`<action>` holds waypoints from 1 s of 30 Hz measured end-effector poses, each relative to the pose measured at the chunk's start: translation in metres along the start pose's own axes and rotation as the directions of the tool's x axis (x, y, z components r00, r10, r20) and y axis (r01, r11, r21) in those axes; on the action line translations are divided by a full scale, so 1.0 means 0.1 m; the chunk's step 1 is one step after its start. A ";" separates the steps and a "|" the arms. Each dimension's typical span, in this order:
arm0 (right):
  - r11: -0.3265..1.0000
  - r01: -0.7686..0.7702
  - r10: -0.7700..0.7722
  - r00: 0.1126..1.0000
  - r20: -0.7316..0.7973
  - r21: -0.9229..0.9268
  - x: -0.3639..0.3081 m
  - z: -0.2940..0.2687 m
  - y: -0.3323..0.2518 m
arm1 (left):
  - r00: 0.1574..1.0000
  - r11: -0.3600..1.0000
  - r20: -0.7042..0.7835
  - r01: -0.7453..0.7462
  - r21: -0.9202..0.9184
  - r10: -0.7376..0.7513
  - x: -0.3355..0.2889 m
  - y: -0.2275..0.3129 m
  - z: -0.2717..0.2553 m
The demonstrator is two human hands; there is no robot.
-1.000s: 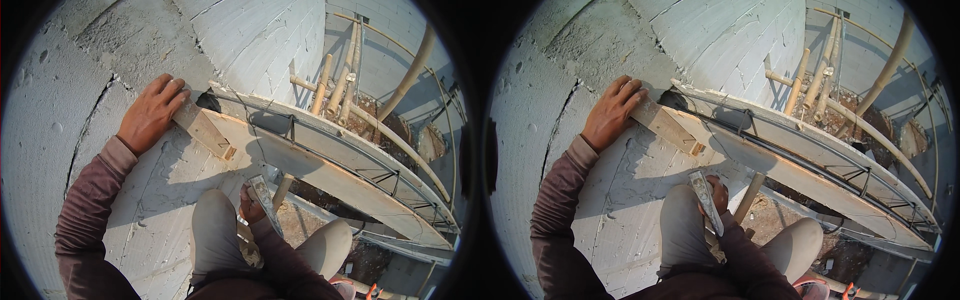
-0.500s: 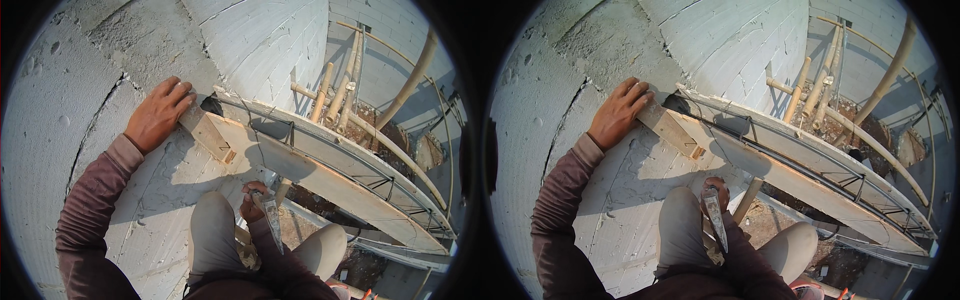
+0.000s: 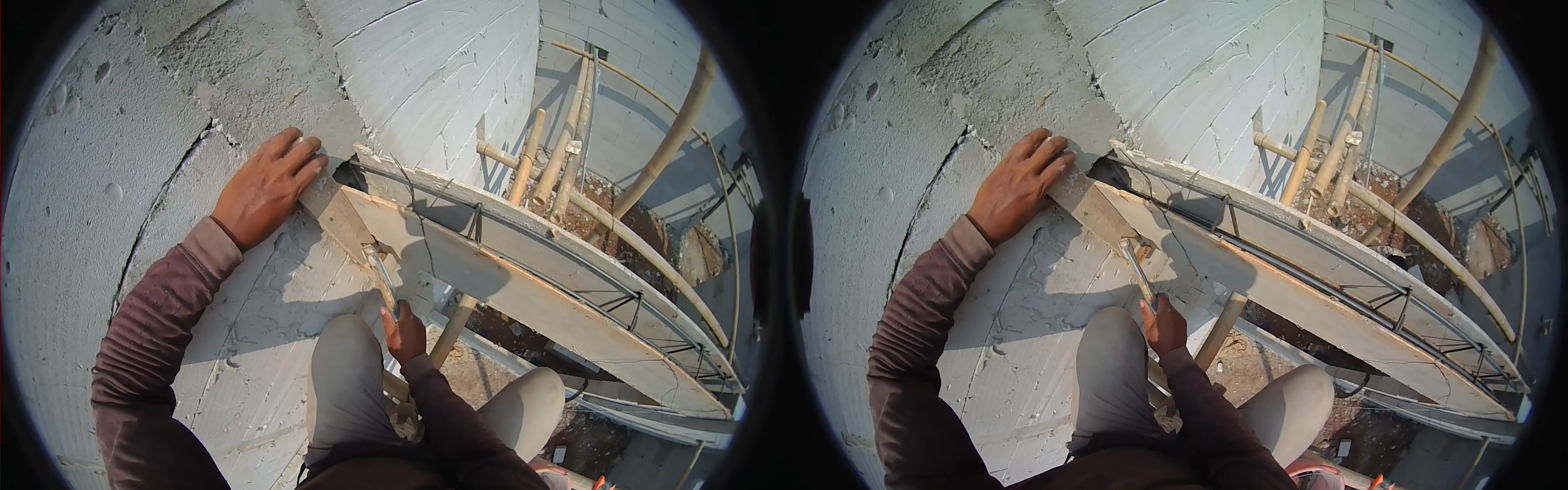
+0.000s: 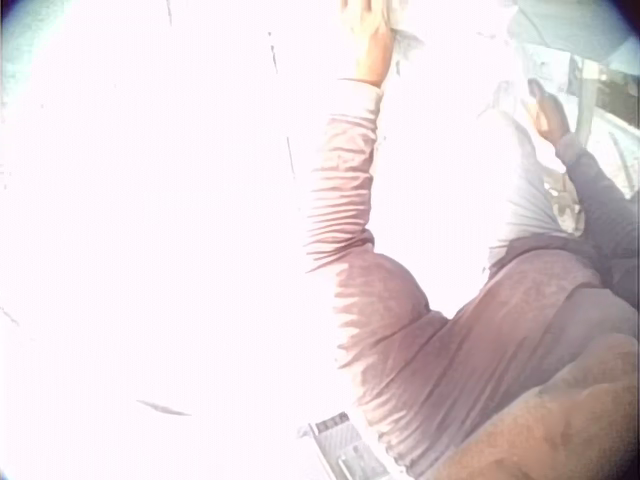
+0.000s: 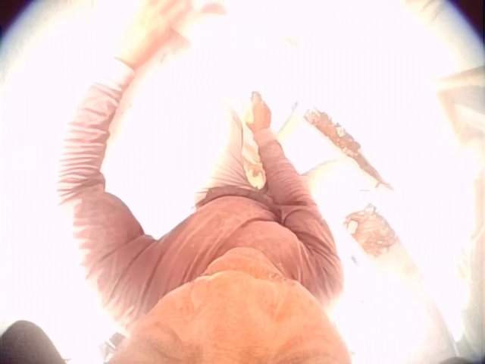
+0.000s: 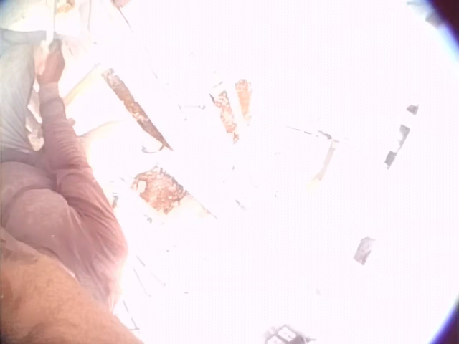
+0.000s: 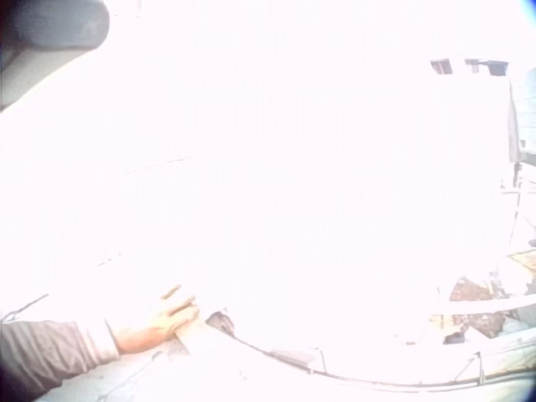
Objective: The person secures wooden boards to a concrete wall structure using a hammer and nails, while standing on a bamboo scaffold.
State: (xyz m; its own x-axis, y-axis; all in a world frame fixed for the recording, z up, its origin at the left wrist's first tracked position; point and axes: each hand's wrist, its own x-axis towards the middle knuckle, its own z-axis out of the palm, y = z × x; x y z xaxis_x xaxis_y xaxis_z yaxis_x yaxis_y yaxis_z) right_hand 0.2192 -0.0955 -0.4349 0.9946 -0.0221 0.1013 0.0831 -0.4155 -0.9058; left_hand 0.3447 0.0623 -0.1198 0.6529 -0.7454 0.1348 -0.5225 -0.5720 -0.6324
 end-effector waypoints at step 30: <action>0.992 0.111 -0.113 0.993 0.044 0.058 -0.11 0.04 -0.16 | 1.000 0.999 -0.017 0.013 -0.038 -0.014 -0.10 -0.04 0.04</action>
State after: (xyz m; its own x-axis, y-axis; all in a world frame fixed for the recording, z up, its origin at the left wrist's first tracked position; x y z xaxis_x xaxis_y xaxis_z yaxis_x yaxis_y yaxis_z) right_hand 0.2069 -0.0849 -0.4227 0.9805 0.0656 0.1850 0.1962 -0.3623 -0.9112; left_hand 0.3426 0.0732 -0.1216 0.6508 -0.7430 0.1562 -0.5344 -0.5944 -0.6009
